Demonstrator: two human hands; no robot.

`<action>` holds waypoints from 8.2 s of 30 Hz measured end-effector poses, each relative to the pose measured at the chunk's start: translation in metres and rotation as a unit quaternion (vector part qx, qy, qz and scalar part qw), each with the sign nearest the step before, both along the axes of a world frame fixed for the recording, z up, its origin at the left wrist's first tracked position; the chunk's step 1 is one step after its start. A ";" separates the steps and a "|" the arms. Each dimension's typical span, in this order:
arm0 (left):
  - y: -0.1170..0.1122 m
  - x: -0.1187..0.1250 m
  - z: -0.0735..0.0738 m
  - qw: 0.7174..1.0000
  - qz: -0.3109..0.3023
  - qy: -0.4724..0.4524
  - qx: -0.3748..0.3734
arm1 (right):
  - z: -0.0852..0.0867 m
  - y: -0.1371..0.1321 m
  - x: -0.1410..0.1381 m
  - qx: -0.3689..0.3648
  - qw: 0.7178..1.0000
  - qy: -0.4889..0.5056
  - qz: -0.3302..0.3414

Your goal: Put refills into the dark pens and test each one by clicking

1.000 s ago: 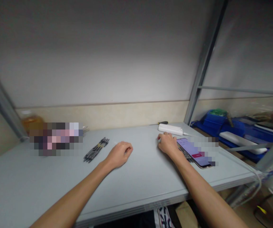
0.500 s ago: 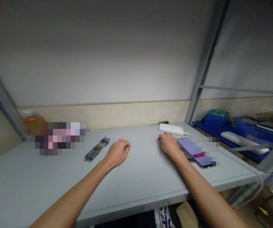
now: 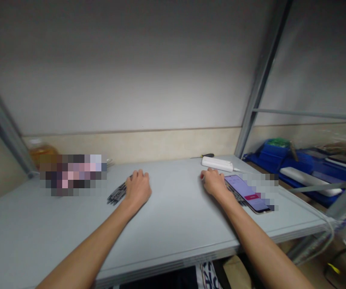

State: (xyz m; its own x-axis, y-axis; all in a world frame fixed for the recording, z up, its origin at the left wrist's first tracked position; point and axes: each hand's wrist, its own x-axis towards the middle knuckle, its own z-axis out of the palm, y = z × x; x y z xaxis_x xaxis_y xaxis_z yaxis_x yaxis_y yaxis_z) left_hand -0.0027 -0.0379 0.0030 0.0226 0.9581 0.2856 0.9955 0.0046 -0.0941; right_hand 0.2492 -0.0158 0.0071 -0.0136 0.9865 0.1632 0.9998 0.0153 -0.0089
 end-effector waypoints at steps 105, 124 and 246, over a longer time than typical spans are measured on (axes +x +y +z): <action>-0.004 0.037 -0.015 0.912 -0.318 -0.234 -0.113 | -0.010 -0.018 -0.060 0.107 0.958 -0.088 0.253; 0.008 0.021 -0.016 0.852 -0.243 -0.450 -0.107 | -0.006 -0.017 -0.056 0.076 0.983 -0.038 0.166; 0.028 -0.002 -0.012 0.641 -0.138 -0.754 -0.024 | 0.001 0.012 -0.028 0.004 0.609 0.784 0.121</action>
